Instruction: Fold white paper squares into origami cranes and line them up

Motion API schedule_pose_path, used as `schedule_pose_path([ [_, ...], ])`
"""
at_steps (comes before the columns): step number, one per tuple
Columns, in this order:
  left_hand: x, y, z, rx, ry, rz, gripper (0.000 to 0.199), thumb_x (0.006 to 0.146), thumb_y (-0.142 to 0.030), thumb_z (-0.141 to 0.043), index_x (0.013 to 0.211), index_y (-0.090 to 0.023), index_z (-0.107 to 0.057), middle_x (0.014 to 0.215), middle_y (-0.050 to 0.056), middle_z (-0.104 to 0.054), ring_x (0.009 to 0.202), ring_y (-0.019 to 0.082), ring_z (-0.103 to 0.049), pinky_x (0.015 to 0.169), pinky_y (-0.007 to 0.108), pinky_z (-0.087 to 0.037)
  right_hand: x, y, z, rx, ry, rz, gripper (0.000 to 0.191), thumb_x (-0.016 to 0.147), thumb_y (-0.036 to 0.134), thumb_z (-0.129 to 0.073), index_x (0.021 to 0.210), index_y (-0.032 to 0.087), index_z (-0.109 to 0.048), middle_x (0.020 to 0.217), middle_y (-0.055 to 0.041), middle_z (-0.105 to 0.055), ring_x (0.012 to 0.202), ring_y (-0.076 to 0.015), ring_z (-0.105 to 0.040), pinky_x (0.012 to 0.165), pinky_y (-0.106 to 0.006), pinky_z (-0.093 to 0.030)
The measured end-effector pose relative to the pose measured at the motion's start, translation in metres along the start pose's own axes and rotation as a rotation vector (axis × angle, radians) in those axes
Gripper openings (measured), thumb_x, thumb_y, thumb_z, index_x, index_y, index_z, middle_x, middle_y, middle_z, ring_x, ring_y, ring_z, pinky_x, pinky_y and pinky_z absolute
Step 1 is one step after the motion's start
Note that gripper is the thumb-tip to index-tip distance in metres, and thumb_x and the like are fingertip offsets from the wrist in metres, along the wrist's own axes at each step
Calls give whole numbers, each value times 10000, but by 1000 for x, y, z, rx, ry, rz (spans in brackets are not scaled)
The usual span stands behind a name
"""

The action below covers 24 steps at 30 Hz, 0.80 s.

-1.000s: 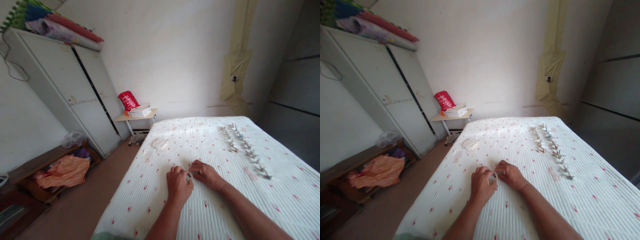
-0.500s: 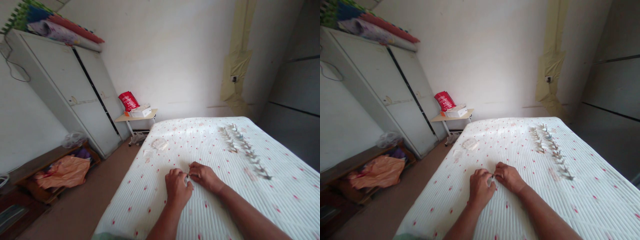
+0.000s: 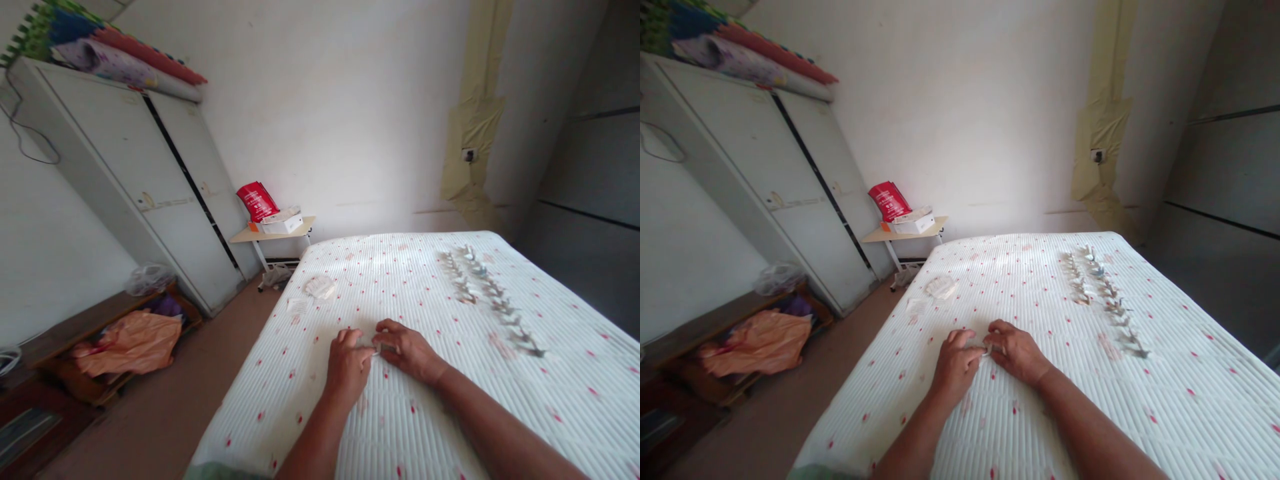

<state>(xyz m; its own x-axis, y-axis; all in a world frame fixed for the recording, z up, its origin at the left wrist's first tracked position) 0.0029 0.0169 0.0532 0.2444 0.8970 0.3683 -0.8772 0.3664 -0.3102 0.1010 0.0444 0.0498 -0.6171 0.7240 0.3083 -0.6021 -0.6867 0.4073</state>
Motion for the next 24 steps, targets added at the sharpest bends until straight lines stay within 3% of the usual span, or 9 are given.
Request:
schedule_pose_path([
  [9,4,3,3,70,50,-184,221,755,-133,-544,831,-270,-699,1128,36,-542,1042,200,-425,886,356,-378,3,5,-7,-22,52,15,240,782,173,-478,909,243,-669,1081,-51,-566,932,-162,-563,783,-259,-443],
  [14,2,3,7,68,44,-265,223,769,-143,-540,857,-275,-696,1128,28,-548,1063,189,-425,898,339,-380,5,8,-5,-21,57,4,305,763,185,-506,1032,259,-630,1143,-60,-541,982,-179,-545,831,-289,-431],
  [24,-1,4,16,92,87,-236,267,752,-142,-539,908,-304,-682,1137,29,-538,1081,199,-410,910,361,-355,9,17,-16,-155,98,58,207,821,212,-469,843,213,-675,942,-59,-602,886,-176,-528,727,-262,-433],
])
Point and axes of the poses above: each hand's wrist, its own x-axis towards the middle knuckle, its own z-axis out of the back of the hand, y = z × x, the point moved 9 cm from there along x, towards the middle knuckle
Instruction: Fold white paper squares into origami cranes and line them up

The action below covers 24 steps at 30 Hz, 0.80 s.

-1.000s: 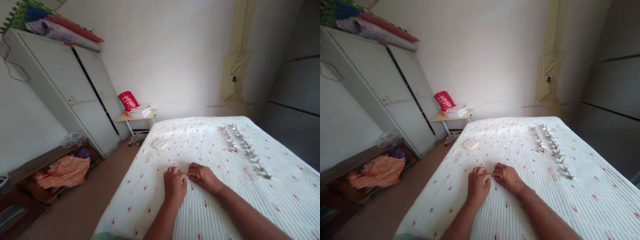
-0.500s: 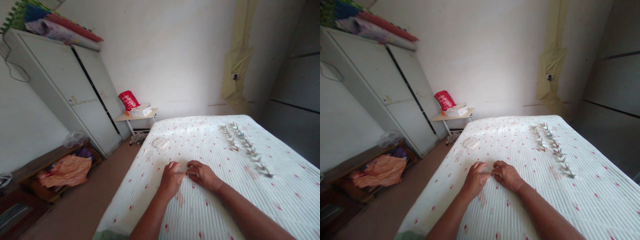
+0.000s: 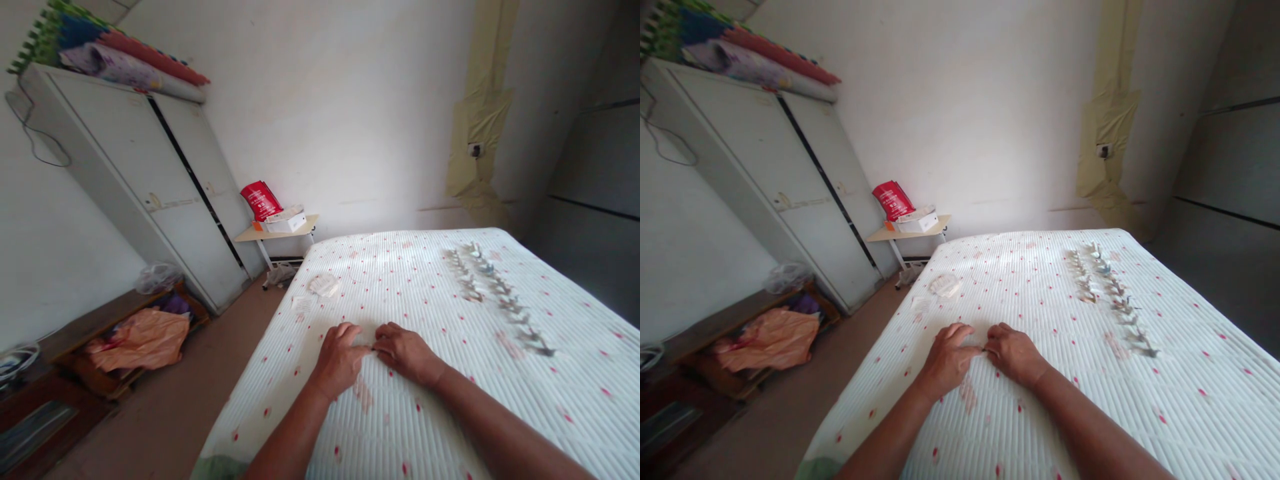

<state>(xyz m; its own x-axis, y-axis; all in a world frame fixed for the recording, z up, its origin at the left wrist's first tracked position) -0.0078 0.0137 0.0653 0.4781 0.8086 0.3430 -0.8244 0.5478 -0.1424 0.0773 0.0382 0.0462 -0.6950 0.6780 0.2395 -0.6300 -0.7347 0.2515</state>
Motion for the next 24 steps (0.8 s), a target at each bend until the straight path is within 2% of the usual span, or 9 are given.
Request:
schedule_pose_path([
  [5,-1,-5,-1,14,-23,68,148,745,-201,-574,821,-251,-690,1125,40,-542,1075,218,-407,904,382,-346,0,6,1,-58,6,16,211,833,200,-460,776,186,-663,840,-58,-602,839,-171,-521,694,-247,-426],
  [9,-1,-2,-7,-2,-67,114,140,757,-168,-557,746,-226,-685,1055,38,-572,1003,199,-444,860,352,-373,-2,6,1,-62,-10,26,228,845,208,-456,744,184,-658,821,-58,-597,826,-166,-519,678,-240,-420],
  [12,-1,-3,-9,9,-97,99,178,785,-169,-521,708,-214,-675,1022,43,-580,977,196,-453,831,349,-389,-4,5,1,-61,-35,36,229,850,215,-457,738,183,-653,814,-54,-594,826,-165,-519,685,-242,-419],
  [17,-3,-4,-9,36,-123,51,179,793,-179,-517,696,-201,-665,1030,49,-581,967,200,-459,814,348,-405,-5,7,6,-28,-75,48,207,851,195,-452,856,207,-658,875,-54,-597,849,-160,-530,693,-242,-426],
  [24,-4,0,-12,8,-139,59,170,799,-172,-509,747,-210,-667,1019,48,-584,966,195,-460,825,352,-407,-2,2,1,82,-43,-26,219,832,170,-476,781,214,-684,862,-44,-602,835,-150,-548,696,-227,-433],
])
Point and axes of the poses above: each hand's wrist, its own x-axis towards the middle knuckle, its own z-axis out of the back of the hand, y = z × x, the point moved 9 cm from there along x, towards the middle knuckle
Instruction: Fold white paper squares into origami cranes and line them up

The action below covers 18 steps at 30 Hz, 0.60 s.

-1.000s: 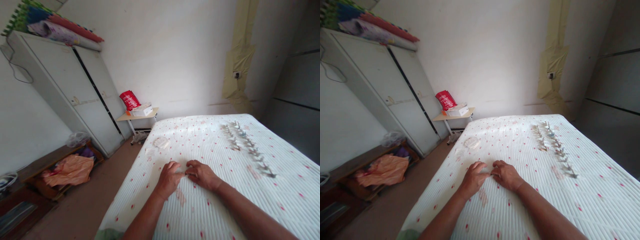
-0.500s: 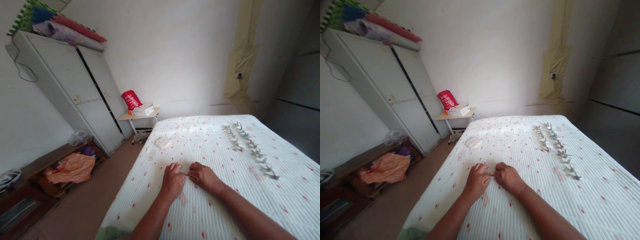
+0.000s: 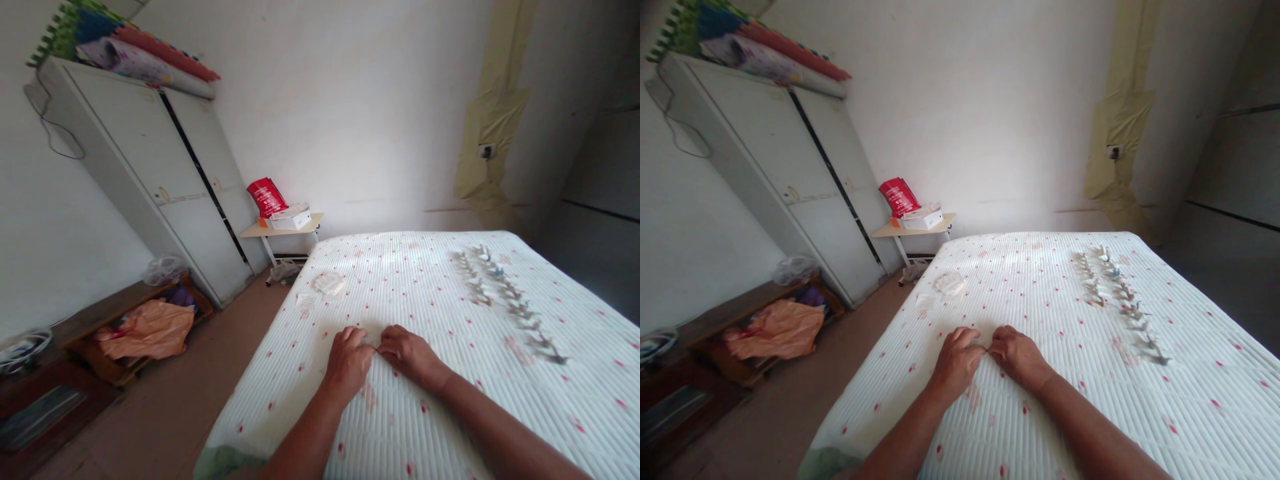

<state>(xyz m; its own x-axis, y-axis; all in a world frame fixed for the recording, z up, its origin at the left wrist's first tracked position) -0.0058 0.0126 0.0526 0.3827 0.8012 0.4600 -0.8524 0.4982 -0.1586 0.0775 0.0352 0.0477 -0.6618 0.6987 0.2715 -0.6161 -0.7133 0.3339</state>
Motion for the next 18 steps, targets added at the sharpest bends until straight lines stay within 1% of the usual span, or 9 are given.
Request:
schedule_pose_path([
  [7,1,-3,2,-34,-1,41,129,768,-135,-540,786,-206,-646,1041,37,-575,986,199,-451,844,362,-395,2,-11,-8,86,-10,-39,220,822,177,-488,802,234,-700,873,-42,-598,850,-149,-549,726,-230,-433],
  [9,1,-4,2,-44,-12,42,111,757,-138,-556,764,-207,-642,1037,31,-577,991,200,-449,850,365,-388,1,-13,-8,102,-10,-55,220,822,181,-488,809,235,-700,882,-43,-597,856,-149,-549,726,-228,-433],
  [14,1,-1,-2,-66,-24,57,116,754,-125,-555,704,-195,-633,1003,28,-589,963,190,-458,843,358,-384,1,-12,-6,120,5,-71,224,823,177,-481,807,232,-698,882,-43,-600,853,-146,-553,729,-227,-428],
  [18,2,2,-5,-97,-12,77,121,742,-107,-558,699,-193,-630,968,23,-599,938,182,-465,832,344,-391,0,-8,-3,120,-11,-34,222,820,168,-472,817,226,-686,872,-40,-595,849,-144,-549,734,-227,-421],
])
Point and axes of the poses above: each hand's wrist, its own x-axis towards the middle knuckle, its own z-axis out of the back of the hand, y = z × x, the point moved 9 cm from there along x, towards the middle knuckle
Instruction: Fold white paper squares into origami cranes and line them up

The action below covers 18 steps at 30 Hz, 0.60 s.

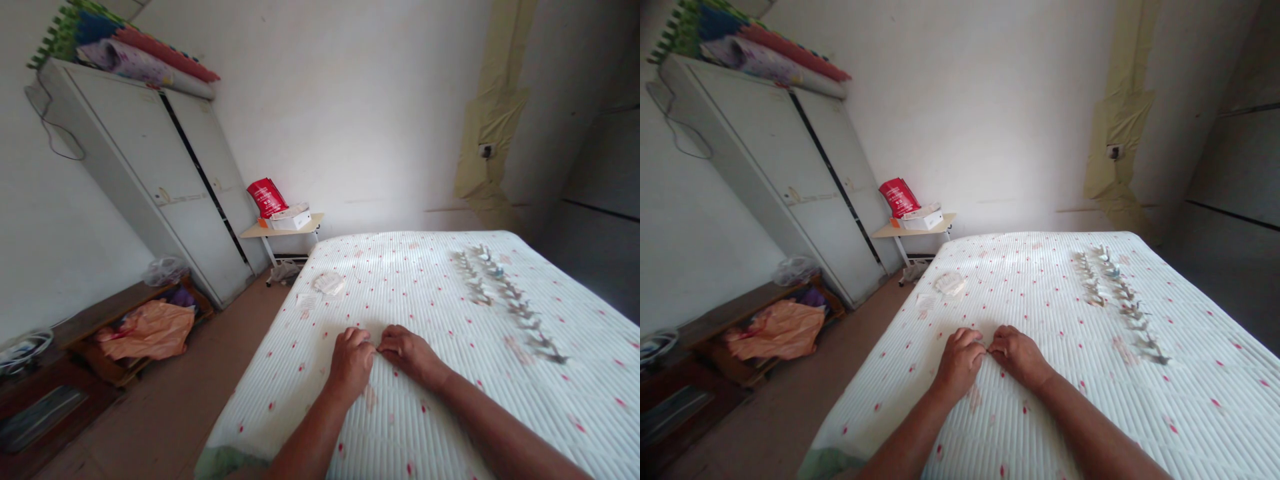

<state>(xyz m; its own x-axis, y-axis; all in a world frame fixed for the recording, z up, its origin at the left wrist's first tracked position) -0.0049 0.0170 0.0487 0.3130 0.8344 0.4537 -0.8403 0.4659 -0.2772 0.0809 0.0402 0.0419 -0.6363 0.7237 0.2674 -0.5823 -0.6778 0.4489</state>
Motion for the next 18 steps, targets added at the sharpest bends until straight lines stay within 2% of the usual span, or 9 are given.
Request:
schedule_pose_path([
  [8,2,4,3,-75,11,68,129,710,-99,-575,690,-200,-654,931,26,-606,922,177,-475,819,328,-395,1,2,5,-12,-24,-73,228,804,126,-454,672,184,-630,799,-32,-569,762,-126,-540,661,-199,-400],
  [18,-1,25,-6,-174,8,299,156,657,-92,-598,678,-227,-673,898,-7,-623,911,155,-514,821,303,-387,6,-8,1,0,-7,-212,196,734,84,-454,655,162,-614,754,-21,-569,712,-109,-535,619,-186,-361],
])
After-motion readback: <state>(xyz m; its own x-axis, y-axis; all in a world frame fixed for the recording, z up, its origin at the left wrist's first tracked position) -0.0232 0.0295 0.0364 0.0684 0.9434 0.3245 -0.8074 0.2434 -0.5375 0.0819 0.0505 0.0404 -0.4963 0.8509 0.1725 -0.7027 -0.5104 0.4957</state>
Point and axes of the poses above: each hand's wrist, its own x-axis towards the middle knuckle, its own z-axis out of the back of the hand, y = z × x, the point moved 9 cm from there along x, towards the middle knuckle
